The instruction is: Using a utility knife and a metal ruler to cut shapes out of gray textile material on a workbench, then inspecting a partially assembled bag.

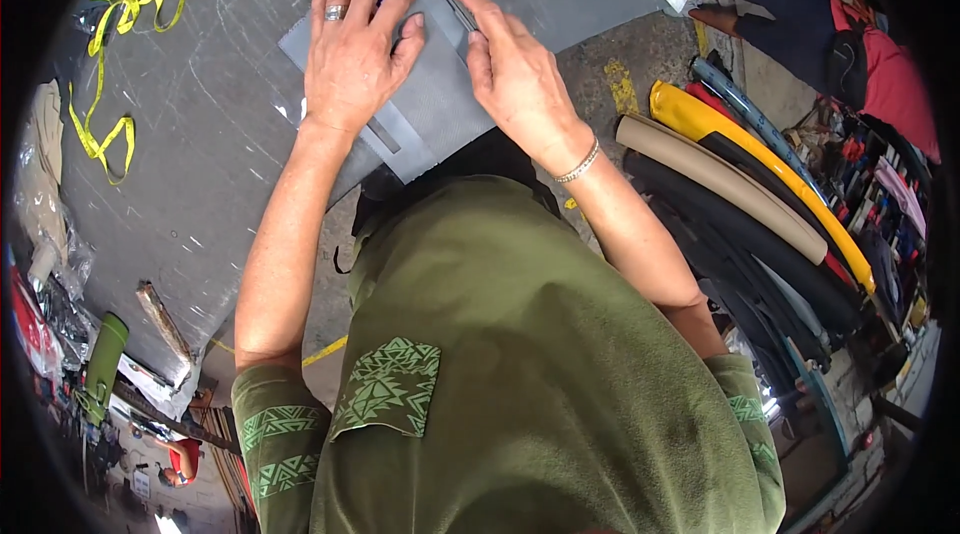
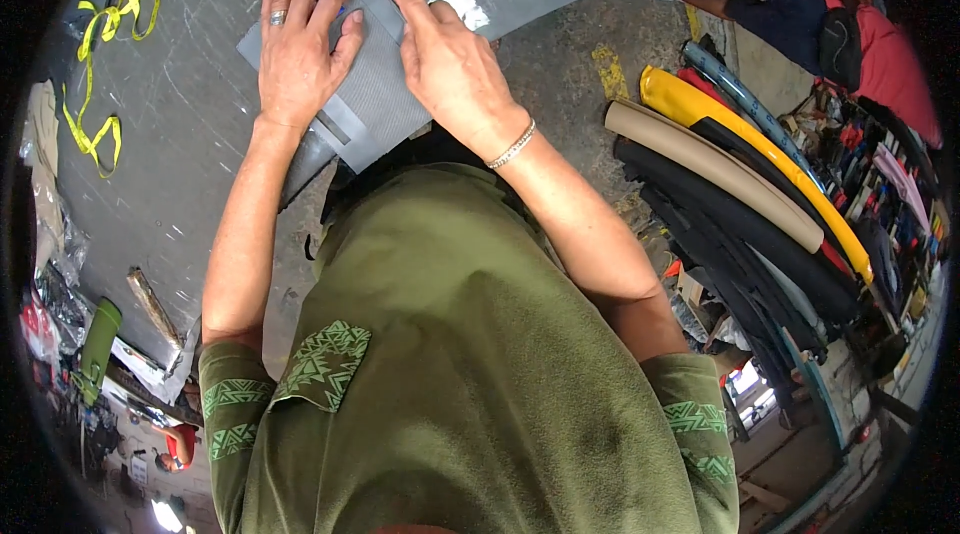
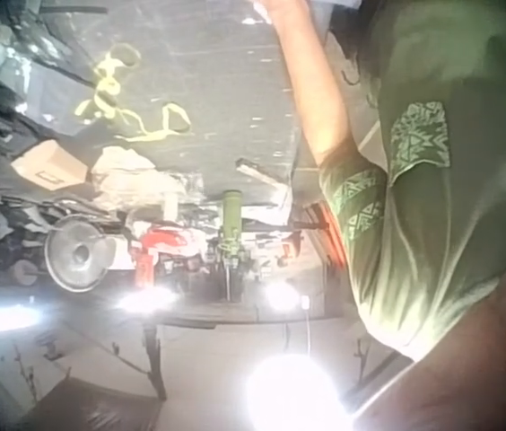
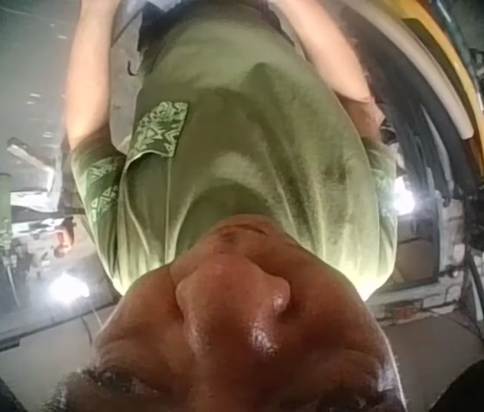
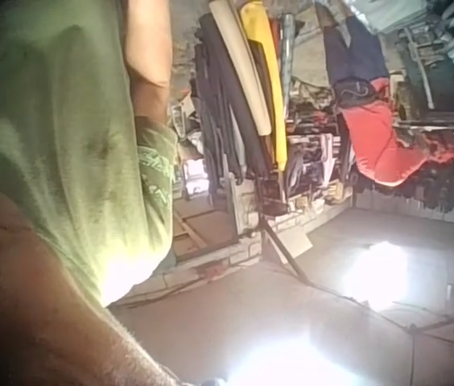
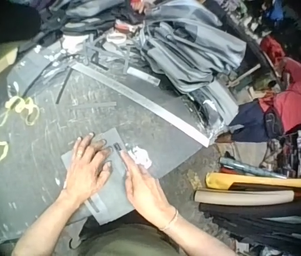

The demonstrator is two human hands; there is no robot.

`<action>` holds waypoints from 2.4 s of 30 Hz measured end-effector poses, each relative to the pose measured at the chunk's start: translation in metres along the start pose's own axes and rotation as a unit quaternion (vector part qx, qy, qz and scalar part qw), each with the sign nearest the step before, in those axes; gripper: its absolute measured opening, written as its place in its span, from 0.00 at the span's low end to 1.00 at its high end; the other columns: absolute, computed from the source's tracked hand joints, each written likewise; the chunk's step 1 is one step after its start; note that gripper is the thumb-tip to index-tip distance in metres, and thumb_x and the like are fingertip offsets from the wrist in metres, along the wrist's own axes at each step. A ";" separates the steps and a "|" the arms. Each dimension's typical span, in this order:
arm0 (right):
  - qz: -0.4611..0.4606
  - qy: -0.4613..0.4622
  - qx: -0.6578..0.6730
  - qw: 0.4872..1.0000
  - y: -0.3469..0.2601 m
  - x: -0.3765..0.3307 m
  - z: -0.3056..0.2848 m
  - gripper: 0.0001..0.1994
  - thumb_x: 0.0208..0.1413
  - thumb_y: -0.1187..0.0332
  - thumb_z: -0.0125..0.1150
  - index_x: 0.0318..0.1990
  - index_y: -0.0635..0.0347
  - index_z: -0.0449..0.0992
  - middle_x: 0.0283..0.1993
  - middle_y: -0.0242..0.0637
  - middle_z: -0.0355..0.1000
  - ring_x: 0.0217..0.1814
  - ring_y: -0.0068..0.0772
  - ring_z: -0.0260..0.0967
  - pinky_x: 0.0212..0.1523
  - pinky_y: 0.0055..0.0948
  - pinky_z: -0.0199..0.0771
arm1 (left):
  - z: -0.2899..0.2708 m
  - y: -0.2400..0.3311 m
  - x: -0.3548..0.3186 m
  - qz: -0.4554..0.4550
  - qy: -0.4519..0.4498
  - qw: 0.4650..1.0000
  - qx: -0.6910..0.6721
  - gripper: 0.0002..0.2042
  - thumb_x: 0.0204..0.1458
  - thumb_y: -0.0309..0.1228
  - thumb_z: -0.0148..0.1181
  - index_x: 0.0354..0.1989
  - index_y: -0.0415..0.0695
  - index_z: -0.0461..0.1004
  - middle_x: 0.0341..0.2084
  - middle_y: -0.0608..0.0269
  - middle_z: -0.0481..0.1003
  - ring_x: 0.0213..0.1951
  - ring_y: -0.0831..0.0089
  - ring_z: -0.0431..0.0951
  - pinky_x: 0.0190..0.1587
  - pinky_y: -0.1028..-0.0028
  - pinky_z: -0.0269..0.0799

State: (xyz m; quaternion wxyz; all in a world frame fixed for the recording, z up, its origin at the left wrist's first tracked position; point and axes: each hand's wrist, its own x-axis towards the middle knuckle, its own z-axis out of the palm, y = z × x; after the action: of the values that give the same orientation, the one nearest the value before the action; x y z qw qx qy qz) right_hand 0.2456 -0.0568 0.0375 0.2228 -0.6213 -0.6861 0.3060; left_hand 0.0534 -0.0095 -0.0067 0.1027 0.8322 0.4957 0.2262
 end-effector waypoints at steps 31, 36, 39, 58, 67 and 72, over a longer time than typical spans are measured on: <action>0.071 -0.037 -0.035 0.996 -0.013 0.006 -0.002 0.26 0.65 0.74 0.53 0.70 0.46 0.64 0.48 0.54 0.76 0.45 0.61 0.77 0.46 0.51 0.80 | 0.003 -0.002 0.000 0.024 0.015 0.999 0.015 0.25 0.56 0.35 0.63 0.64 0.73 0.73 0.56 0.70 0.72 0.65 0.53 0.66 0.68 0.41 0.58; 0.066 -0.031 -0.030 0.997 -0.013 0.006 -0.003 0.27 0.65 0.74 0.53 0.71 0.46 0.63 0.48 0.54 0.75 0.46 0.61 0.77 0.46 0.51 0.80 | 0.003 -0.001 0.001 0.023 0.017 0.999 0.022 0.25 0.57 0.35 0.63 0.64 0.73 0.73 0.56 0.71 0.72 0.65 0.54 0.66 0.68 0.41 0.59; 0.066 -0.031 -0.029 0.997 -0.013 0.006 -0.002 0.26 0.65 0.74 0.53 0.70 0.46 0.63 0.49 0.54 0.75 0.46 0.61 0.77 0.46 0.51 0.80 | 0.001 -0.001 0.002 0.025 0.016 0.999 0.022 0.25 0.57 0.35 0.63 0.63 0.73 0.73 0.55 0.71 0.72 0.65 0.54 0.65 0.68 0.42 0.59; 0.041 -0.030 -0.059 0.997 -0.009 0.005 -0.001 0.33 0.61 0.72 0.59 0.73 0.44 0.57 0.44 0.53 0.72 0.38 0.62 0.77 0.41 0.54 0.81 | 0.003 0.001 0.002 0.024 0.021 0.999 0.016 0.24 0.57 0.36 0.63 0.62 0.73 0.74 0.55 0.71 0.73 0.65 0.55 0.66 0.68 0.42 0.59; 0.036 -0.059 -0.069 0.995 -0.008 0.009 -0.004 0.32 0.61 0.72 0.57 0.72 0.44 0.57 0.46 0.56 0.74 0.39 0.63 0.78 0.41 0.53 0.81 | -0.001 0.003 0.007 0.006 0.032 0.999 -0.031 0.26 0.59 0.40 0.63 0.68 0.58 0.68 0.64 0.62 0.69 0.70 0.52 0.62 0.72 0.46 0.54; 0.006 0.007 -0.096 0.995 0.011 0.016 -0.034 0.29 0.66 0.67 0.53 0.73 0.44 0.56 0.52 0.54 0.71 0.40 0.62 0.76 0.43 0.53 0.81 | -0.011 0.003 0.010 -0.058 0.026 0.997 -0.039 0.29 0.58 0.40 0.65 0.67 0.48 0.67 0.59 0.53 0.70 0.64 0.50 0.67 0.68 0.48 0.61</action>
State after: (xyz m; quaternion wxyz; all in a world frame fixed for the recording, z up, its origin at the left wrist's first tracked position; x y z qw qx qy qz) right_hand 0.2747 -0.0361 0.0532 0.1654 -0.6460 -0.7070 0.2355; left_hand 0.0540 -0.0026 0.0069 0.1358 0.7910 0.5367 0.2604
